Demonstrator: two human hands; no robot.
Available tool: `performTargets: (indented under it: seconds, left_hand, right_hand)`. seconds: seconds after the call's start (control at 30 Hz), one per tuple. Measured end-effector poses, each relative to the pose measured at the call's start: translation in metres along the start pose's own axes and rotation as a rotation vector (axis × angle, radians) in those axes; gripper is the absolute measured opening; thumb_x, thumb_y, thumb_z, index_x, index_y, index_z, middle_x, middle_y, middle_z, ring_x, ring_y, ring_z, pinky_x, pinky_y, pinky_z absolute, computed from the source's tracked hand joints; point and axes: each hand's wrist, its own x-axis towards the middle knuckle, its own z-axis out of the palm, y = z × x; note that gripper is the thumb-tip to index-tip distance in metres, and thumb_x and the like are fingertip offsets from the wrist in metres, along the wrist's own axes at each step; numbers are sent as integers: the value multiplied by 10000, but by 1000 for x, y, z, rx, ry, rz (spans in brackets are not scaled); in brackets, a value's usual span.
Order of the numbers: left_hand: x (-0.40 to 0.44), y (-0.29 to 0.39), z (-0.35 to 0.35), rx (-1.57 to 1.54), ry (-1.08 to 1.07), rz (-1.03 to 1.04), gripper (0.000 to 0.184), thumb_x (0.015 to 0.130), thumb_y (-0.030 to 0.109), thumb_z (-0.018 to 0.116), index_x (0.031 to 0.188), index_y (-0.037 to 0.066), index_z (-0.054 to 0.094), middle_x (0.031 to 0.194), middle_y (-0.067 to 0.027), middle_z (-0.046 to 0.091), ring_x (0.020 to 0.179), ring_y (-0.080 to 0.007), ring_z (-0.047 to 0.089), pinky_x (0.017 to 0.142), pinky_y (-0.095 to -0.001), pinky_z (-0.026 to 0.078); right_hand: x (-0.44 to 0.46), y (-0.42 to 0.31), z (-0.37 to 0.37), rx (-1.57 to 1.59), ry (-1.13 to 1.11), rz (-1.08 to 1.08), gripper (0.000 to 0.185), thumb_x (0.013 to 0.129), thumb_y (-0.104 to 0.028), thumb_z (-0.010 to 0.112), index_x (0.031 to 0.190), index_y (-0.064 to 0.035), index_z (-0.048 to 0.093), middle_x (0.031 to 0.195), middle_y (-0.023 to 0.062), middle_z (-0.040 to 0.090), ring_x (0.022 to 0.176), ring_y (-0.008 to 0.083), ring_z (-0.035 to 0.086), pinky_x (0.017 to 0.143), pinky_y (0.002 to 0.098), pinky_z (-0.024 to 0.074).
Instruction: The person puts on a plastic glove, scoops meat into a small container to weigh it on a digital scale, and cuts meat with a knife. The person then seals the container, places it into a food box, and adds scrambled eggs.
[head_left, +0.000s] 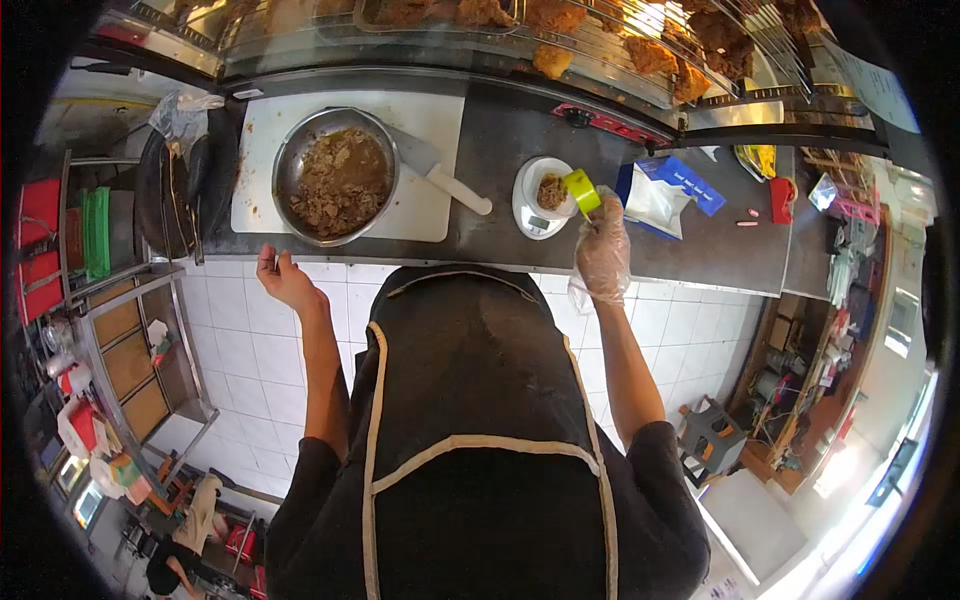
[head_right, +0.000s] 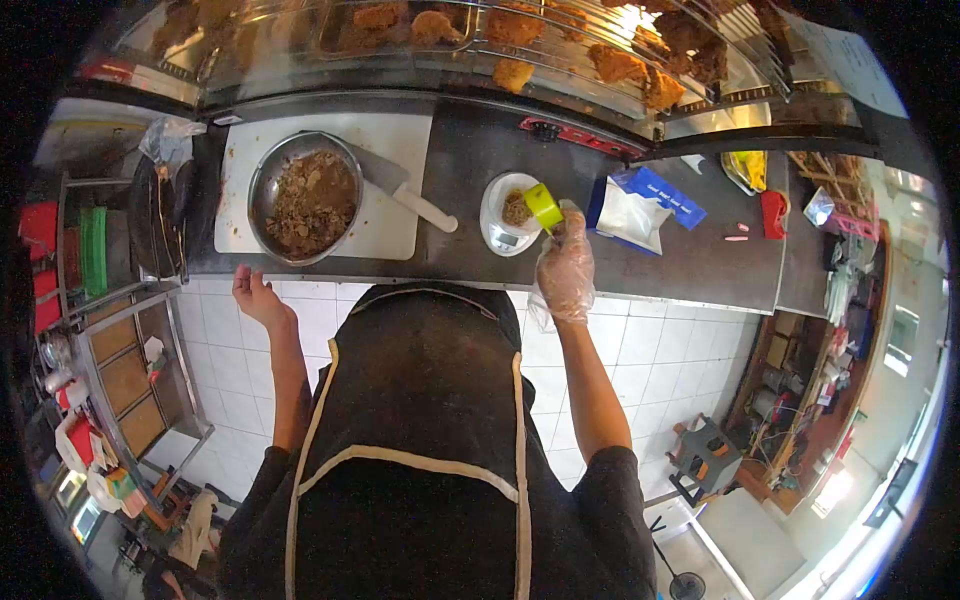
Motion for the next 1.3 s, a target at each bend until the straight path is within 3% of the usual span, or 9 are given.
performTargets:
  seconds: [0.4,0.47,0.6,0.8,0.9,0.97,1.0,1.13,1.3]
  left_hand:
    - [-3,-3,4,-21,-25,19,300,857,-12,536,1152,39,521,1171,-62,539,1033,-151,509,844,-280,412]
    - [0,-3,4,-24,-4,-7,306,851,-8,541,1152,46,523,1160,-55,540,996,-140,509,798,-271,408]
    - [-2,3,6,-49,-8,-44,305,850,-4,542,1150,44,519,1168,-49,537,959,-127,501,763,-271,405]
    - [-13,8,7,-48,-34,-94,311,859,13,549,1165,50,512,1148,-41,522,952,-121,496,776,-259,403]
    - [-12,3,1,-73,-50,-91,322,855,28,553,1173,60,511,1165,-46,522,977,-132,504,784,-286,414]
    - [-14,4,-2,-49,-38,-119,331,851,36,560,1178,63,510,1178,-54,526,1001,-141,509,788,-299,419]
    - [-14,1,-5,-49,-42,-114,327,855,30,562,1176,64,512,1184,-57,528,1001,-144,513,782,-299,426]
    - [-17,-1,-12,-84,-35,-170,306,876,32,563,1175,60,503,1179,-57,529,995,-147,525,781,-311,444]
    - [-4,-19,-29,-105,-55,-228,362,851,15,570,1195,87,480,1206,-57,513,1046,-182,521,858,-379,430]
  right_hand:
    - [-6,18,2,102,66,-18,501,822,13,543,1308,-69,459,977,85,584,813,193,589,742,329,505]
    - [-1,29,5,811,-107,271,496,810,54,543,1284,-67,462,1002,77,587,780,156,561,681,275,476]
    - [-4,-23,-14,1157,-164,590,485,799,81,542,1252,-81,482,1002,77,585,734,133,533,630,241,440]
    - [4,-111,43,1027,-622,461,513,841,-57,630,1301,-12,407,1012,133,590,706,153,572,598,268,489]
    - [21,-155,128,454,-945,362,636,794,-156,707,1320,28,401,1083,176,584,872,219,622,705,300,546]
    - [4,-146,194,744,-908,138,593,813,-141,643,1336,11,409,1227,192,534,1070,336,569,945,398,486]
    - [1,-169,194,369,-722,79,522,834,-118,590,1318,-19,424,1213,190,559,1103,368,561,973,439,459]
    - [-12,-139,137,189,-485,-411,426,846,-178,599,1233,-35,494,1037,176,627,895,323,634,807,417,506]
    - [-16,-73,41,192,-329,-162,231,850,-164,609,1054,-58,587,942,188,654,825,311,658,748,412,525]
